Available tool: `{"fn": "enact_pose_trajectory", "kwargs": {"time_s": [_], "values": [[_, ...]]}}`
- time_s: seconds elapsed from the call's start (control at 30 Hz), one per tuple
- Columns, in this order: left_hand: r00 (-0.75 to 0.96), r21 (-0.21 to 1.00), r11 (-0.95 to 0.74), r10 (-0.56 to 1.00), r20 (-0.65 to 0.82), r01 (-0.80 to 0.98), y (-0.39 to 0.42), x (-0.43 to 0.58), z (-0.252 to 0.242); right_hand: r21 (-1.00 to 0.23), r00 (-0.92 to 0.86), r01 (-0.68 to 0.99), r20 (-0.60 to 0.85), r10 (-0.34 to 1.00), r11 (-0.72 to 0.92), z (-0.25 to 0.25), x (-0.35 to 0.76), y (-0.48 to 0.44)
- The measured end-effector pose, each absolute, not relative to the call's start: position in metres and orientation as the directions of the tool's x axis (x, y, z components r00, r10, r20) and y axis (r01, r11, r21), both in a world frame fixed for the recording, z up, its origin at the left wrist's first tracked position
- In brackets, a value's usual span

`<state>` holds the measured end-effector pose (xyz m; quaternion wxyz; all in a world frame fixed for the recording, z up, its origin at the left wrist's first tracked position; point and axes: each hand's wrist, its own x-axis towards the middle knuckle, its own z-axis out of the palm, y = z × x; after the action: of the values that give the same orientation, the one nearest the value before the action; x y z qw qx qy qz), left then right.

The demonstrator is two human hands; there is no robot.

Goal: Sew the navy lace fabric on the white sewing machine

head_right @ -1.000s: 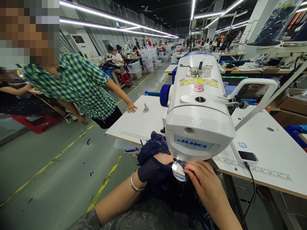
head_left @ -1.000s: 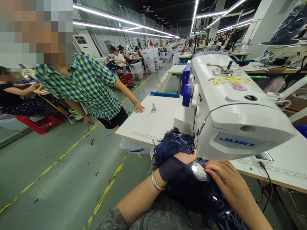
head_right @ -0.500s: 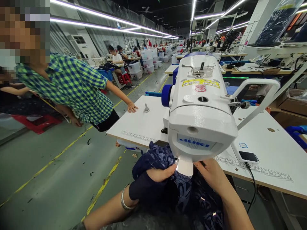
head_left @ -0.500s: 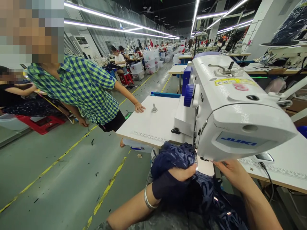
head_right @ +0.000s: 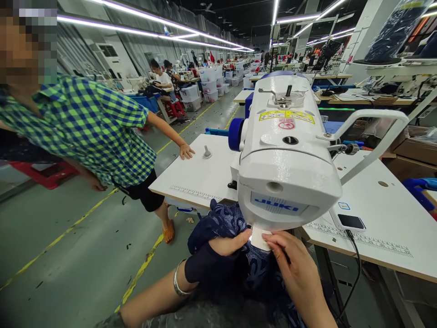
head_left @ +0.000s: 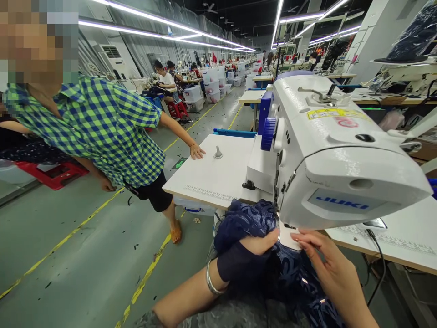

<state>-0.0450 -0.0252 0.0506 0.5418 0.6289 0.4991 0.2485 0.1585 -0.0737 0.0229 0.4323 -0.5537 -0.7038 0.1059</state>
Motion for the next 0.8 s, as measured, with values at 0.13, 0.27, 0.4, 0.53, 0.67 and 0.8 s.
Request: {"fn": "enact_pose_trajectory", "kwargs": {"time_s": [0.13, 0.27, 0.4, 0.53, 0.67, 0.8], "values": [[0.340, 0.919, 0.175, 0.891, -0.300, 0.354, -0.027, -0.043, 0.058, -0.599, -0.232, 0.609, 0.493, 0.839, 0.520, 0.037, 0.145, -0.079], [0.323, 0.913, 0.213, 0.887, -0.331, 0.349, -0.028, -0.044, 0.059, -0.755, -0.231, 0.476, 0.387, 0.892, 0.451, 0.041, 0.152, -0.083], [0.377, 0.943, 0.176, 0.884, -0.278, 0.283, -0.028, -0.043, 0.064, -0.630, 0.054, 0.706, 0.504, 0.862, 0.324, 0.035, 0.168, -0.075], [0.357, 0.927, 0.184, 0.884, -0.302, 0.327, -0.028, -0.041, 0.064, -0.255, -0.160, 0.870, 0.664, 0.730, 0.423, 0.035, 0.170, -0.068], [0.404, 0.954, 0.152, 0.880, -0.250, 0.259, -0.027, -0.043, 0.053, 0.088, -0.376, 0.899, 0.657, 0.654, 0.428, 0.044, 0.164, -0.072], [0.377, 0.943, 0.234, 0.872, -0.311, 0.236, -0.030, -0.043, 0.046, 0.304, -0.481, 0.876, 0.610, 0.630, 0.375, 0.053, 0.150, -0.076]]}}
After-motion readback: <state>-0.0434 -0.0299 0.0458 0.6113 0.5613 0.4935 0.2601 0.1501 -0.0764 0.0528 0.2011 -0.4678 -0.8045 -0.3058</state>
